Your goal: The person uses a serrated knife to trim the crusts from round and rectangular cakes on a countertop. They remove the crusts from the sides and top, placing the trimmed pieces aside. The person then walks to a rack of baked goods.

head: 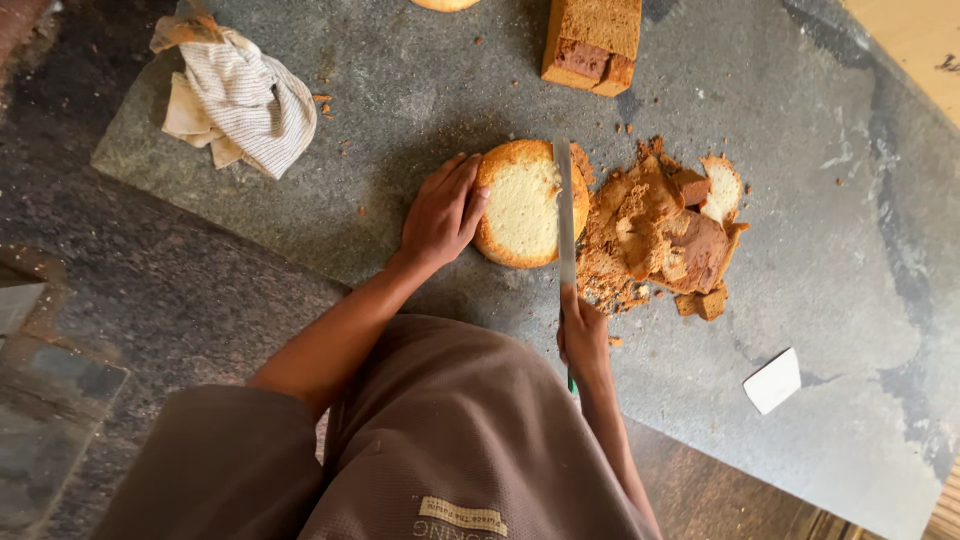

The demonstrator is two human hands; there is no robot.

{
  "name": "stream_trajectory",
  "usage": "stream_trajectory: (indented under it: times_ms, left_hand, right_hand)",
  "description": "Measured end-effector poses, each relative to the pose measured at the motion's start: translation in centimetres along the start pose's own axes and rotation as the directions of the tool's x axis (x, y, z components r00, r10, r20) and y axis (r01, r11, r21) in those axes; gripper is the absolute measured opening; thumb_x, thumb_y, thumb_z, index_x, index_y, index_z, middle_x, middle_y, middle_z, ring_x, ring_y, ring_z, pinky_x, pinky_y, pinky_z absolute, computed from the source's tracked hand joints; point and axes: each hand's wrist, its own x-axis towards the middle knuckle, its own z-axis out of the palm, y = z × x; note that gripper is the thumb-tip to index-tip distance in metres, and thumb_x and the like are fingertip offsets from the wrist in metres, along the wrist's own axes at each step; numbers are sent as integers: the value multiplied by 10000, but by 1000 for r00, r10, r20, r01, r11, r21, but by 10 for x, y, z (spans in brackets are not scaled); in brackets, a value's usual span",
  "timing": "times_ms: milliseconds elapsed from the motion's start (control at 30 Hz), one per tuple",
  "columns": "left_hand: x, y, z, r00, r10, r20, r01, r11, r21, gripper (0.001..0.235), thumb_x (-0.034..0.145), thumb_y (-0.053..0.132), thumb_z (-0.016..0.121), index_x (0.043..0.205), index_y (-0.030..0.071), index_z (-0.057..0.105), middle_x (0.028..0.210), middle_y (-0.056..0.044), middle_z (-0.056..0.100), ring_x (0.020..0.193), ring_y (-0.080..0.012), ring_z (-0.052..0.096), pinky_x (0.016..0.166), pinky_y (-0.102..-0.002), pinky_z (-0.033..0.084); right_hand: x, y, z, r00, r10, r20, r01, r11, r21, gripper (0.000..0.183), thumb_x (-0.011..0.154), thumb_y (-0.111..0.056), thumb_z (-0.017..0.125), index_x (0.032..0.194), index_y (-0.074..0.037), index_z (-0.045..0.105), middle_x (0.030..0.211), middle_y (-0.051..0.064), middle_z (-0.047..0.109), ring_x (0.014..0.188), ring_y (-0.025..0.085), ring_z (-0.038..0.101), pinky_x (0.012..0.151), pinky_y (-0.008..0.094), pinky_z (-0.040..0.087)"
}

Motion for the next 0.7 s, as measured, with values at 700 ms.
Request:
stream_trajectory:
  times_ms: [700]
  left_hand:
    - [-4,-3,3,1000,12,-19,-12,1000,-25,489,1115,317,492,1397,-77,560,1399,-229,620,1354,-387,536,1154,-472,408]
  right_hand:
    - [-17,1,-16,994,-30,109,-12,930,367,477,1072,-435,471,742,-97,536,482,-35,429,315,80,311,269,277,264]
